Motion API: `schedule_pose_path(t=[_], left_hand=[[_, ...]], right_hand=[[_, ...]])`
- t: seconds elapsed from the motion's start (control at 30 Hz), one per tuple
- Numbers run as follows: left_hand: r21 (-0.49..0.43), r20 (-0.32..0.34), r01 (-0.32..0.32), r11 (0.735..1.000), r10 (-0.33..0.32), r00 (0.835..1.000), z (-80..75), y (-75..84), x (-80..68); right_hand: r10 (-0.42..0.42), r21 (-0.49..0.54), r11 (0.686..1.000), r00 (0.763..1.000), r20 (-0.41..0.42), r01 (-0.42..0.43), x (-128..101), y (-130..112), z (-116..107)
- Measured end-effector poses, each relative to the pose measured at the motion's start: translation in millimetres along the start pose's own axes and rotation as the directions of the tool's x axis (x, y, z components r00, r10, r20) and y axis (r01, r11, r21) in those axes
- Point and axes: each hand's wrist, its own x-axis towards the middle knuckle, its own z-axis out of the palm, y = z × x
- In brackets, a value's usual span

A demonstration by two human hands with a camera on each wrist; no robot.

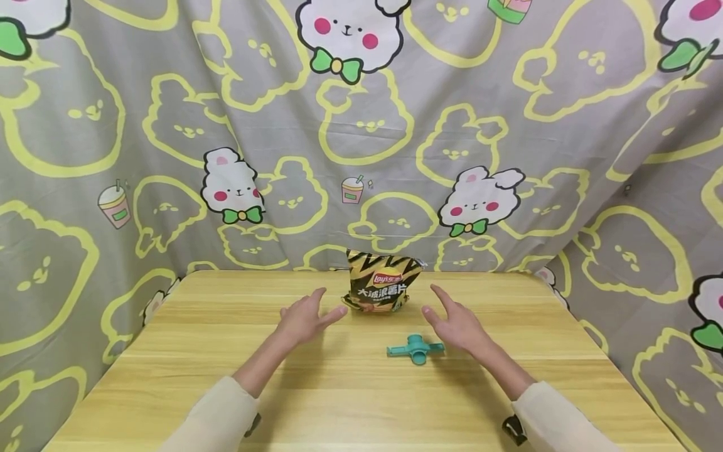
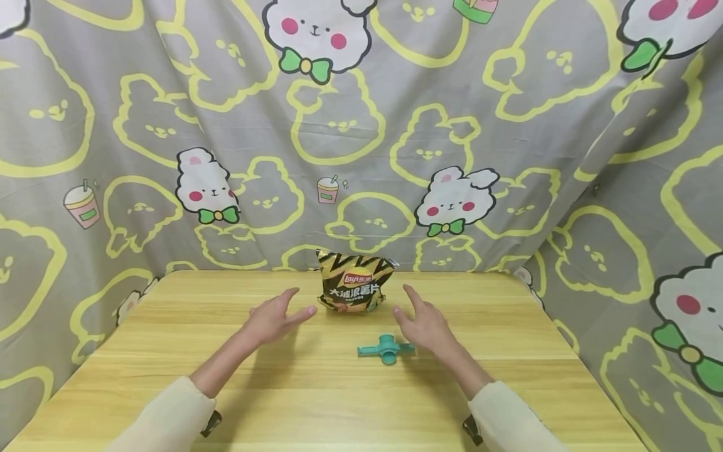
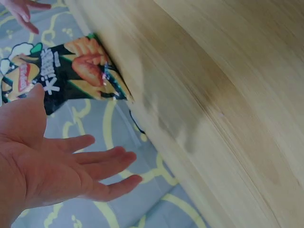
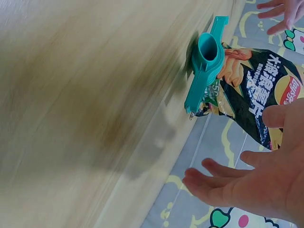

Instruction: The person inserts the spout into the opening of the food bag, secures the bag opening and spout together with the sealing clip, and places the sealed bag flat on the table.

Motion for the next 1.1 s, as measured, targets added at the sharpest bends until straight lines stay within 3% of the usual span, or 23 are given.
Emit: schedule_pose_path(t=[0.3,0.5,0.67,0.9,1.1], left_hand=[[-0.122,0.055,-0.033,0.992,0.04,0.998,8.4,19.9,-0.2],[-0.191,0.092,-0.082,0.978,0.101,0.991,16.8,32.1,0.3],[-0.298,0.118,-0.11,0.948,0.151,0.982,27.0,40.2,2.1],[-0.383,0.122,-0.134,0.914,0.194,0.973,40.0,52.6,4.9],[-0.526,0.195,-0.037,0.85,0.162,0.967,49.8,57.7,5.9]], right_hand=[[0.04,0.049,0.998,0.999,0.017,-0.041,-2,-1,1],[0.052,0.111,0.993,0.998,-0.03,-0.048,-2,-2,2],[0.068,0.205,0.977,0.996,-0.052,-0.056,-4,-3,0],[0.097,0.274,0.957,0.995,-0.003,-0.093,-6,-3,-3],[0.103,0.302,0.946,0.994,0.047,-0.113,-6,5,-2]])
